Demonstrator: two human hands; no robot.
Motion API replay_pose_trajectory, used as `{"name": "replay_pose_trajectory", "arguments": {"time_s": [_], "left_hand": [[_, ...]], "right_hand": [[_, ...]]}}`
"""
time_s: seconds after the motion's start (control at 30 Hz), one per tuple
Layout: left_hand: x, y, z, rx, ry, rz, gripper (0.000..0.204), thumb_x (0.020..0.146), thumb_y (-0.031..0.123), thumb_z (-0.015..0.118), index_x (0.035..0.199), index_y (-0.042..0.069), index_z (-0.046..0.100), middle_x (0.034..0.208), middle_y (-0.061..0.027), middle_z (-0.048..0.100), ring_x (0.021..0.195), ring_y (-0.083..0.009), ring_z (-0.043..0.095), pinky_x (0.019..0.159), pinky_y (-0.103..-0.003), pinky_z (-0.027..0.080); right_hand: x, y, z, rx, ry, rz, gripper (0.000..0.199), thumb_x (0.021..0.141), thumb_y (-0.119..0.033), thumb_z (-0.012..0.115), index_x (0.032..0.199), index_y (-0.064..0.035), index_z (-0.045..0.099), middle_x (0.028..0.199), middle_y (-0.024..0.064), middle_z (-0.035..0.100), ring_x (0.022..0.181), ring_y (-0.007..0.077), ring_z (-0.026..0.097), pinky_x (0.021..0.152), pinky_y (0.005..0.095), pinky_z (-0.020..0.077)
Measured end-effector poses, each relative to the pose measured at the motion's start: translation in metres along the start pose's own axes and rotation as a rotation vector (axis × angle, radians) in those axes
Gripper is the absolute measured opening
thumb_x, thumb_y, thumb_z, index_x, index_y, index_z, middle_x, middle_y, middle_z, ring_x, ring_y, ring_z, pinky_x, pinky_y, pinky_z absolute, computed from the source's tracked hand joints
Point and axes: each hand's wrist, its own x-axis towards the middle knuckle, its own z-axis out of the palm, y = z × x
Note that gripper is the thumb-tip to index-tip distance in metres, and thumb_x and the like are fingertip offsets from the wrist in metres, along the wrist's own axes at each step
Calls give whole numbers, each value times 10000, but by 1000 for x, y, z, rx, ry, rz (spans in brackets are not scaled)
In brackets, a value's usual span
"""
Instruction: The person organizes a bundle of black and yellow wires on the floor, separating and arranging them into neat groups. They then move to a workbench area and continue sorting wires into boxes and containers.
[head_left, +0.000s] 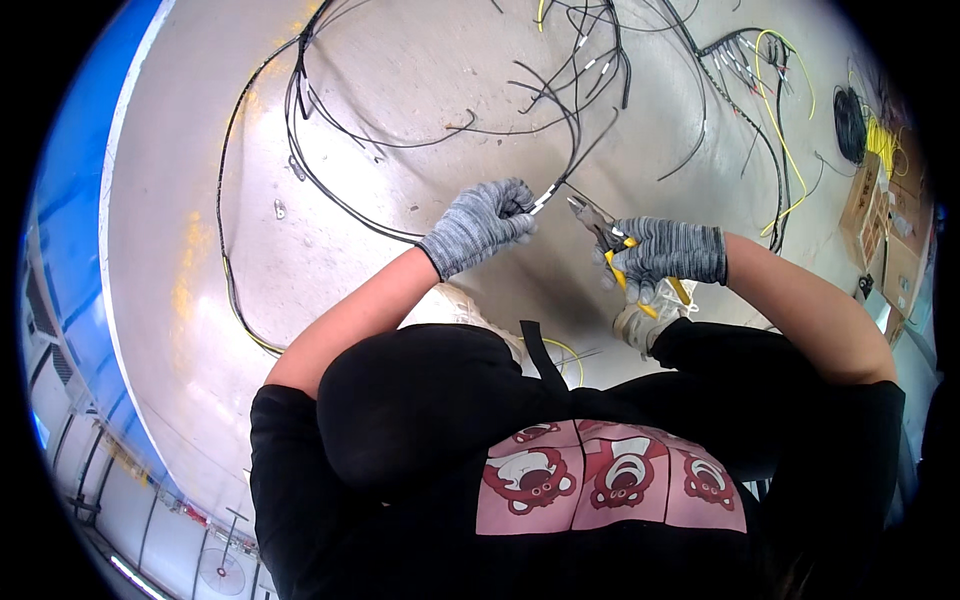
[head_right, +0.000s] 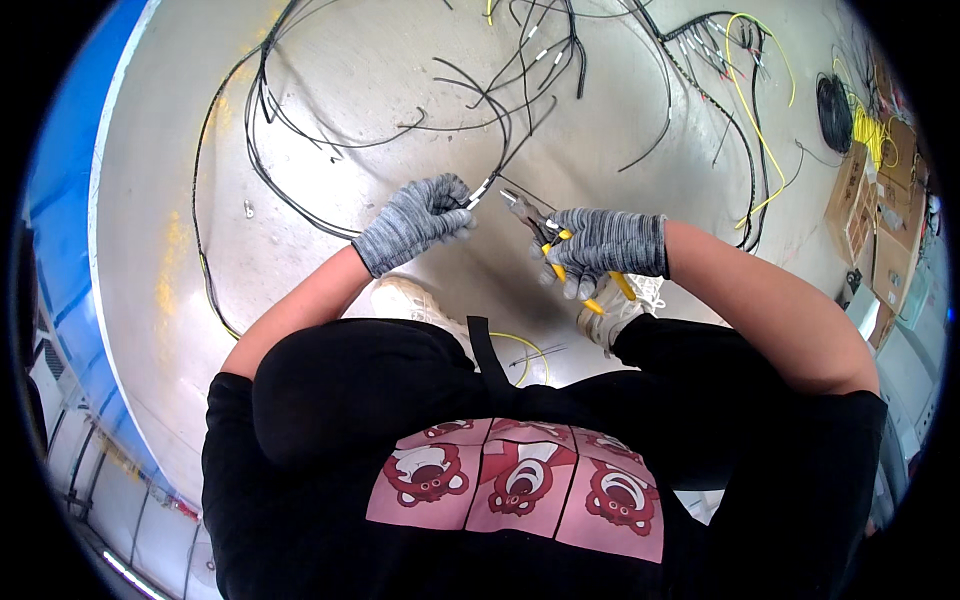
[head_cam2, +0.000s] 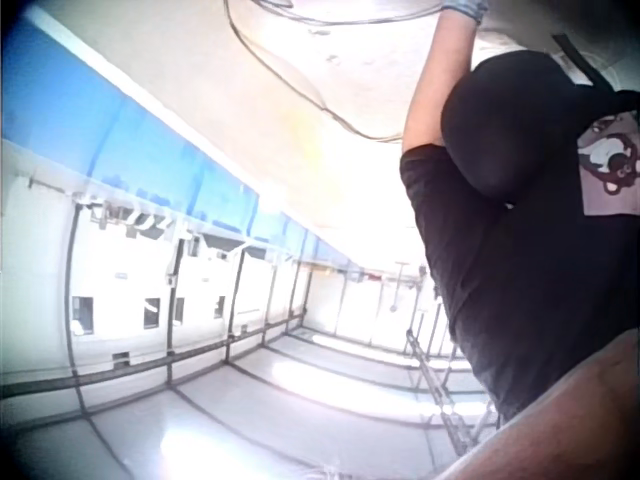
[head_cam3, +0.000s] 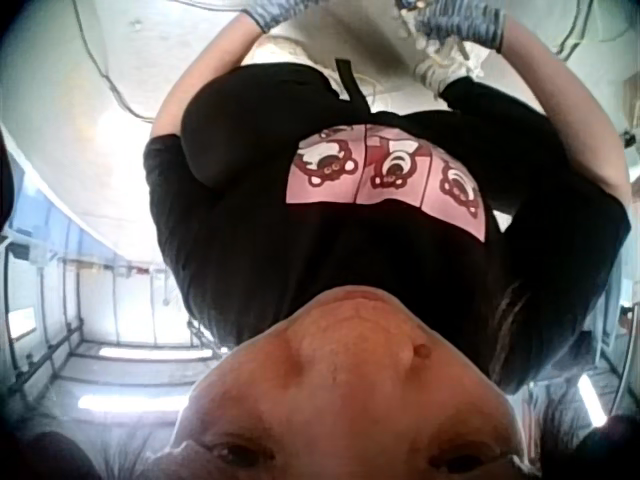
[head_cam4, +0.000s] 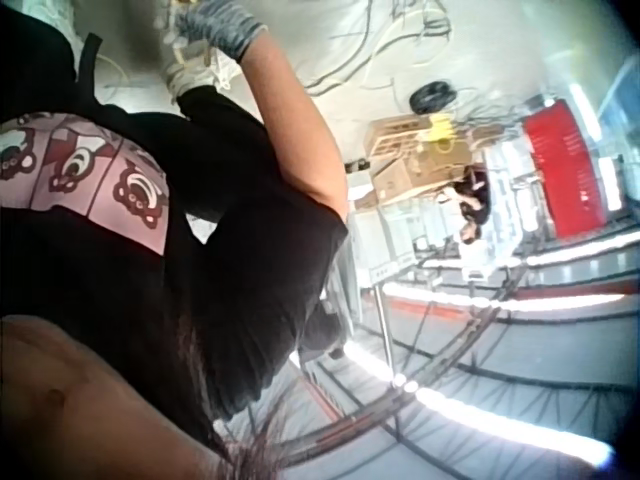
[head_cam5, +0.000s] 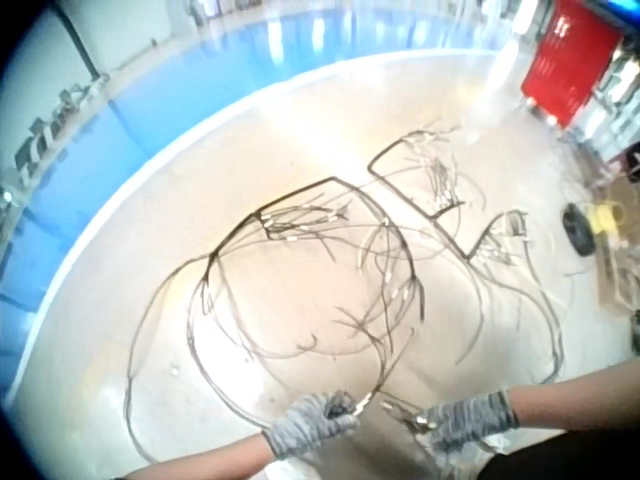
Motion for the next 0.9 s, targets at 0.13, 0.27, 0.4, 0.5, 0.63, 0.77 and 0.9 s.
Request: {"name": "replay_pose_trajectory", "arguments": {"time_s": [0.13, 0.27, 0.4, 0.5, 0.63, 0.77, 0.9], "left_hand": [[-7, 11, 2, -209, -21, 53, 300, 890, 166, 572, 1146, 37, 487, 848, -39, 610, 663, -67, 544, 595, -196, 447], [-18, 37, 1, -211, -23, 136, 428, 929, 252, 513, 1290, 40, 426, 853, -14, 589, 630, -62, 475, 597, -205, 434], [-14, 30, 1, -284, -55, 236, 404, 930, 256, 513, 1261, 29, 461, 845, -2, 581, 673, -60, 513, 634, -201, 452], [-17, 28, 2, -341, -28, 222, 365, 925, 227, 518, 1219, 15, 486, 859, -17, 578, 715, -72, 548, 663, -207, 470], [-19, 31, 8, -319, 29, 234, 341, 909, 181, 536, 1178, -23, 488, 855, -43, 573, 715, -99, 582, 644, -235, 498], [-25, 36, 5, -255, 11, 194, 337, 901, 178, 545, 1185, 5, 490, 850, -61, 562, 715, -107, 586, 630, -244, 506], [-16, 27, 8, 102, 18, 309, 327, 905, 191, 536, 1195, 44, 496, 872, -58, 569, 764, -134, 587, 671, -291, 495]], "right_hand": [[-12, -9, 2, 76, -11, -114, 315, 855, -195, 599, 1097, -25, 491, 920, 100, 598, 722, 156, 628, 631, 257, 531], [-20, -23, 7, 61, -1, -168, 271, 903, -197, 519, 1077, 2, 461, 917, 149, 613, 725, 196, 666, 588, 261, 557], [-18, -27, 8, 54, -25, -208, 264, 907, -199, 515, 1074, -2, 462, 912, 149, 613, 713, 197, 668, 585, 257, 561], [-18, -39, 12, -23, 65, -250, 265, 911, -199, 512, 1077, 3, 470, 895, 139, 613, 663, 179, 655, 537, 242, 542], [-12, -45, 10, -58, 165, -281, 290, 911, -194, 511, 1107, 15, 473, 858, 125, 617, 619, 152, 630, 502, 228, 519], [-14, -51, 16, -94, 172, -267, 271, 906, -189, 513, 1088, 9, 482, 841, 118, 619, 593, 130, 611, 486, 216, 504], [-14, -54, 20, -230, 262, -307, 244, 896, -189, 525, 1066, -16, 491, 800, 92, 622, 559, 103, 585, 468, 207, 490]]}}
